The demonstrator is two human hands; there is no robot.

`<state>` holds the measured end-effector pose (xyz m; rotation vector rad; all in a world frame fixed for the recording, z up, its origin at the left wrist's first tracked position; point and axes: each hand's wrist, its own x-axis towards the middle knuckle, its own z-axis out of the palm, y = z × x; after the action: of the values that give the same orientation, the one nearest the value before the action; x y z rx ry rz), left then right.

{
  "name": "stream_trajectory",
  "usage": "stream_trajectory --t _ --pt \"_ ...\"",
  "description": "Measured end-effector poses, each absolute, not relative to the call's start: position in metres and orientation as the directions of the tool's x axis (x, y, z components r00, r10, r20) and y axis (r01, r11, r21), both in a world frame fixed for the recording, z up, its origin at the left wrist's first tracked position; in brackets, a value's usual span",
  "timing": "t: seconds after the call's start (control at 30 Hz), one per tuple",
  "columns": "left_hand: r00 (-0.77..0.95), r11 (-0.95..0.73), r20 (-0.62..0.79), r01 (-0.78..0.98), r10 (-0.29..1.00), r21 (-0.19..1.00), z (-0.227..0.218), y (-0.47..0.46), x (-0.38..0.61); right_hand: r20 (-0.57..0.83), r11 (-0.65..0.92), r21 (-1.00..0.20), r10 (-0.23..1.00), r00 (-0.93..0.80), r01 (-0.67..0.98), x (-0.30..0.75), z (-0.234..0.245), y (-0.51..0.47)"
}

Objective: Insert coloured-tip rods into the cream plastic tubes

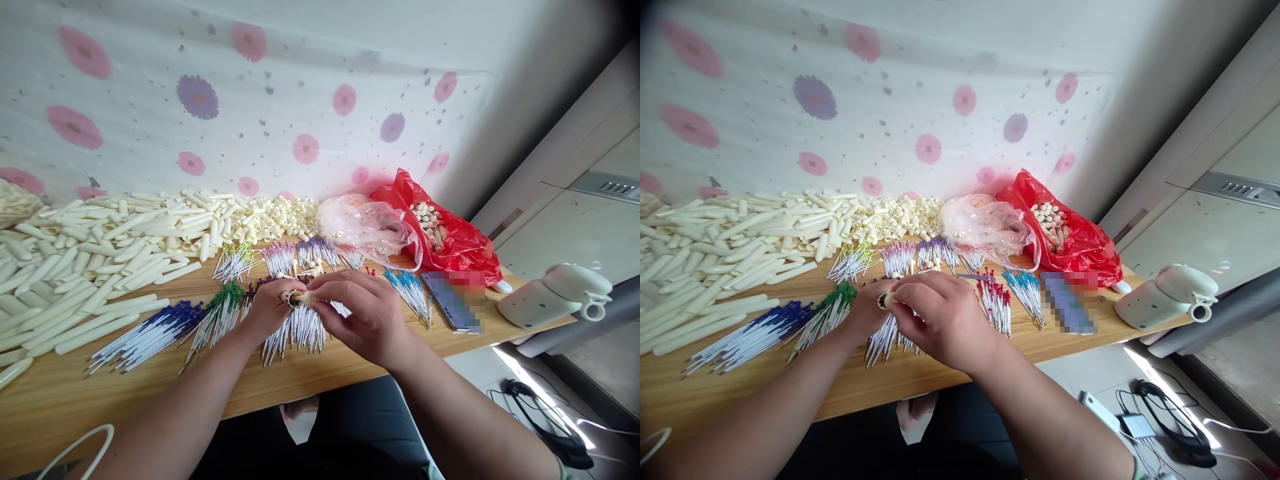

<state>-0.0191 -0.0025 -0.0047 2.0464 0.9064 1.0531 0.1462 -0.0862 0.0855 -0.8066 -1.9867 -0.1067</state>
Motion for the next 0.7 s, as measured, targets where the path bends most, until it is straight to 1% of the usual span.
stream_trajectory --t 0.27,0.4,0.5,0.7 --pt "0.465 -0.532 0.385 0.241 0.797 0.812 -0.009 -0.001 -0.02 0.774 0.774 -0.191 0.497 -0.392 0.604 0.14 0.079 -0.08" --pt "0.475 -0.527 0.379 0.227 0.794 0.819 -0.015 0.001 -0.021 0.735 0.766 -0.179 0.522 -0.433 0.618 0.138 0.074 -0.077" --pt "0.478 -0.524 0.371 0.238 0.796 0.818 -0.017 0.002 -0.021 0.717 0.742 -0.226 0.565 -0.408 0.631 0.139 0.072 -0.074" --pt "0.523 -0.511 0.256 0.43 0.813 0.744 -0.015 0.002 -0.02 0.668 0.685 -0.395 0.671 -0.32 0.612 0.147 0.071 -0.065"
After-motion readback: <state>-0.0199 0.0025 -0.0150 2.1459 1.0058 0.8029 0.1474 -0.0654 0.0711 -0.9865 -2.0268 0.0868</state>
